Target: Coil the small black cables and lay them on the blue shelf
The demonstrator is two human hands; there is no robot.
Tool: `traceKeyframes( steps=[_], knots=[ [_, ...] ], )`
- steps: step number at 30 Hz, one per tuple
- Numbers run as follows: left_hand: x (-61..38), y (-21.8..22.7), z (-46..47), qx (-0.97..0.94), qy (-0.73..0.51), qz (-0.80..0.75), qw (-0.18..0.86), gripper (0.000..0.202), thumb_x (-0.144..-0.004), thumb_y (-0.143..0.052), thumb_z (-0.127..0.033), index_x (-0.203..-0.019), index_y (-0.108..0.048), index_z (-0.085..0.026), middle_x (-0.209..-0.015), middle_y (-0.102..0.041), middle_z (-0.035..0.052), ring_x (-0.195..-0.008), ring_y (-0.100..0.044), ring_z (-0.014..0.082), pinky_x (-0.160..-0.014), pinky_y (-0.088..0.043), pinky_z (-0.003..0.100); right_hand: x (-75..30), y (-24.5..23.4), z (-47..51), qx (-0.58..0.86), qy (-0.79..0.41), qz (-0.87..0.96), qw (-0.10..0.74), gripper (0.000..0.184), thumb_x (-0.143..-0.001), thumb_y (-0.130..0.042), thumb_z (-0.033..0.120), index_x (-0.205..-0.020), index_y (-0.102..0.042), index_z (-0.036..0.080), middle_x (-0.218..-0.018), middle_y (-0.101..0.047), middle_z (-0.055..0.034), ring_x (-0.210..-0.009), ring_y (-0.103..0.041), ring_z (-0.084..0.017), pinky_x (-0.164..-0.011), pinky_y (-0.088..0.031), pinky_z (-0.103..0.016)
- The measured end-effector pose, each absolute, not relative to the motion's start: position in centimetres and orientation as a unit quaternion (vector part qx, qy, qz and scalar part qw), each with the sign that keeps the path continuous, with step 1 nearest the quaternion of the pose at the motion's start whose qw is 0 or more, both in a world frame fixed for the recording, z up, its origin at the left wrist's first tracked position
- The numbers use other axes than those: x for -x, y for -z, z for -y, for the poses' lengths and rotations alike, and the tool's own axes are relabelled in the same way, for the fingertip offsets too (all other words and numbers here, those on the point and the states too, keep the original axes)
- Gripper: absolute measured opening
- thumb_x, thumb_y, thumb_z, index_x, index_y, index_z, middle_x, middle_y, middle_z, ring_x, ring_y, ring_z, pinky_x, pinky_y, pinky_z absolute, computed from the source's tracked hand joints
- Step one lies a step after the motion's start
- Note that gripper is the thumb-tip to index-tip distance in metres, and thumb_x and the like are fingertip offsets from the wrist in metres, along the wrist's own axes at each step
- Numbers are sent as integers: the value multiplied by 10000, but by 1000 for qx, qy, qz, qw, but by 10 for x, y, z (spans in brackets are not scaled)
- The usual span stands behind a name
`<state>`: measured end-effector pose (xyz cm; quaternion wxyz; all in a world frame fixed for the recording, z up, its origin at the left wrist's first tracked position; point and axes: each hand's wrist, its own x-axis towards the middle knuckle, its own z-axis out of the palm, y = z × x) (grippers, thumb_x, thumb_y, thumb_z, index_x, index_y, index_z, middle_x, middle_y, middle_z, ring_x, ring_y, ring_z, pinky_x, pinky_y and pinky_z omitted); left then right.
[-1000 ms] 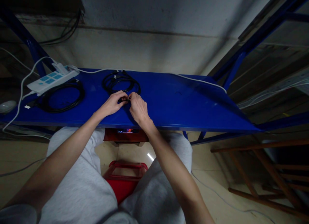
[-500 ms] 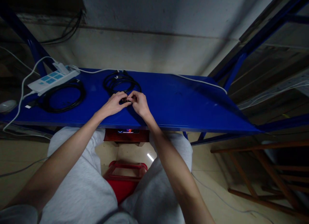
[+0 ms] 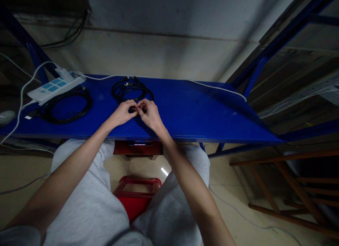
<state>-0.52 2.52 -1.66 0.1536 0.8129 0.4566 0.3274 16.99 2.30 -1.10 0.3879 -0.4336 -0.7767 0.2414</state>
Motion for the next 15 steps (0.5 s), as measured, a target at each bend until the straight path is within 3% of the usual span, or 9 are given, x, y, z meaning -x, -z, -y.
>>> traceKeyframes(
  steps=[4, 11, 15],
  knots=[
    [6, 17, -26, -812, -331, -456, 155, 82, -810, -647, -88, -805, -656, -170, -840, -635, 33, -844, -588, 186, -825, -478, 346, -169, 6, -16, 436, -170, 808, 357, 92, -868, -570, 202, -918, -646, 200, -936, -669, -63, -916, -568, -219, -868, -431, -347],
    [6, 19, -27, -809, -333, -457, 159, 58, -818, -692, -169, -875, -692, -176, -863, -647, 32, -880, -601, 190, -826, -493, 342, -167, -1, -6, 543, -120, 776, 297, 108, -917, -557, 224, -935, -659, 192, -896, -688, -109, -850, -622, -253, -754, -435, -337],
    [6, 18, -26, -811, -330, -458, 155, 40, -831, -685, -169, -869, -693, -175, -870, -651, 41, -895, -604, 206, -835, -494, 361, -163, -8, -12, 561, -98, 783, 251, 95, -895, -622, 262, -911, -681, 188, -821, -684, -137, -883, -640, -302, -767, -446, -369]
  ],
)
